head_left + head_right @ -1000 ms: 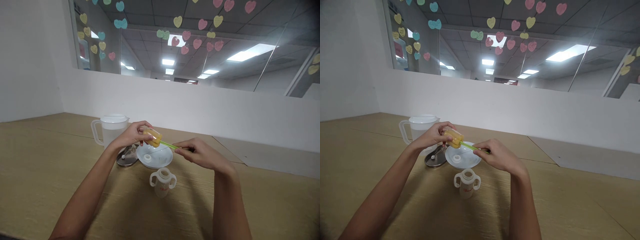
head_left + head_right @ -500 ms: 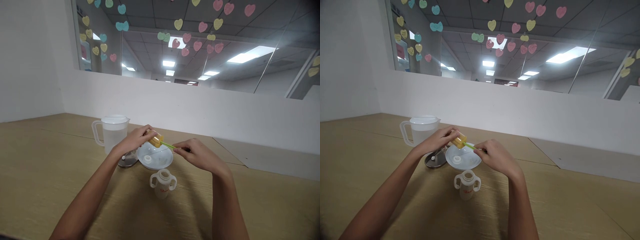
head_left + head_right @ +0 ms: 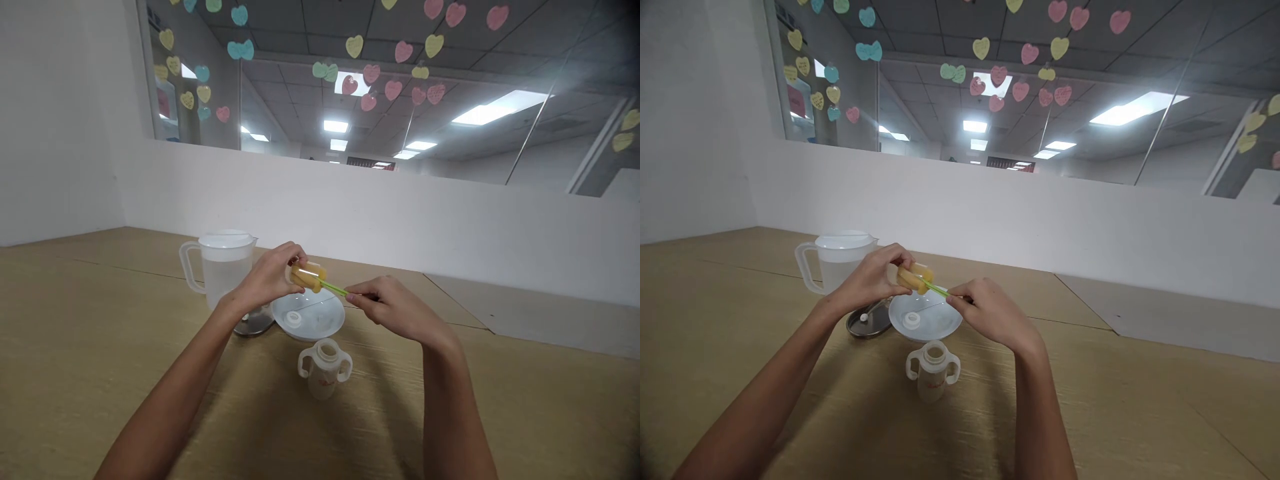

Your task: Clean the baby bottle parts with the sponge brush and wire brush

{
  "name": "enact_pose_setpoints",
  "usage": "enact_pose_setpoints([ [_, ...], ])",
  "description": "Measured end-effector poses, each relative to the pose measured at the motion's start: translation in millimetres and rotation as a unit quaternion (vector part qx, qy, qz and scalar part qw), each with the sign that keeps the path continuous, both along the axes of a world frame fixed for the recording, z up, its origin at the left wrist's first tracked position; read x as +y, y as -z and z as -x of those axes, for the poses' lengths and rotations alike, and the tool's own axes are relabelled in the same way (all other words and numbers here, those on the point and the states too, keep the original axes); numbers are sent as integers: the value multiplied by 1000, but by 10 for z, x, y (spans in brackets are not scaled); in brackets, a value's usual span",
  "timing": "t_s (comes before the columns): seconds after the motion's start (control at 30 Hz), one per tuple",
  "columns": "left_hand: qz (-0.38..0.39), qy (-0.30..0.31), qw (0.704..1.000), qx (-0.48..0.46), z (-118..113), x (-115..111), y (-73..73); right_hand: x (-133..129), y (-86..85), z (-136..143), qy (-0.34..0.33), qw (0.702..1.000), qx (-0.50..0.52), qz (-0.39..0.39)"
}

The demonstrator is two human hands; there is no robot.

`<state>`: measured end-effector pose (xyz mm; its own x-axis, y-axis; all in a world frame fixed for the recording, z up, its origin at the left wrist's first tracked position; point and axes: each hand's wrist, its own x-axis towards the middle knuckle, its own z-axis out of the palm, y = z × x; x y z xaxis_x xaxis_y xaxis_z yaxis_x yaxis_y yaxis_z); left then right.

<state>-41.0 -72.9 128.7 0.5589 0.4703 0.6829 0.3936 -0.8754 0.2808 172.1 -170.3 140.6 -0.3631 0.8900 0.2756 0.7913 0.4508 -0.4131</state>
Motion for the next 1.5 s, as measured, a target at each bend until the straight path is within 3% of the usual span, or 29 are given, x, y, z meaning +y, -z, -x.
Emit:
enact_pose_setpoints([
  [0.33, 164, 61, 984, 11, 39, 25, 34, -160, -59, -53, 27, 998, -49, 9],
  [0.53, 252, 55, 965, -45, 26, -6, 30, -180, -56, -26, 25, 999, -39, -19],
  [0.8, 230, 49, 968, -88, 39, 174, 87, 53, 51, 73, 52, 995, -54, -66],
  [0.87, 211, 28, 972, -95, 107, 268, 103, 104, 71, 45, 63, 994, -55, -66],
  [0.97, 148, -58, 983, -87, 251, 449, 169, 131, 78, -19, 93, 992, -54, -67],
  [1.1, 73, -182, 980, 8, 410, 708, 338, 89, 54, -56, 90, 993, -43, -60],
  [1.27, 83, -237, 955, 161, 462, 911, 544, 50, 36, -15, 65, 996, -32, -45],
  [1.5, 115, -269, 930, 224, 478, 1024, 720, 74, 54, -8, 63, 997, -34, -35],
])
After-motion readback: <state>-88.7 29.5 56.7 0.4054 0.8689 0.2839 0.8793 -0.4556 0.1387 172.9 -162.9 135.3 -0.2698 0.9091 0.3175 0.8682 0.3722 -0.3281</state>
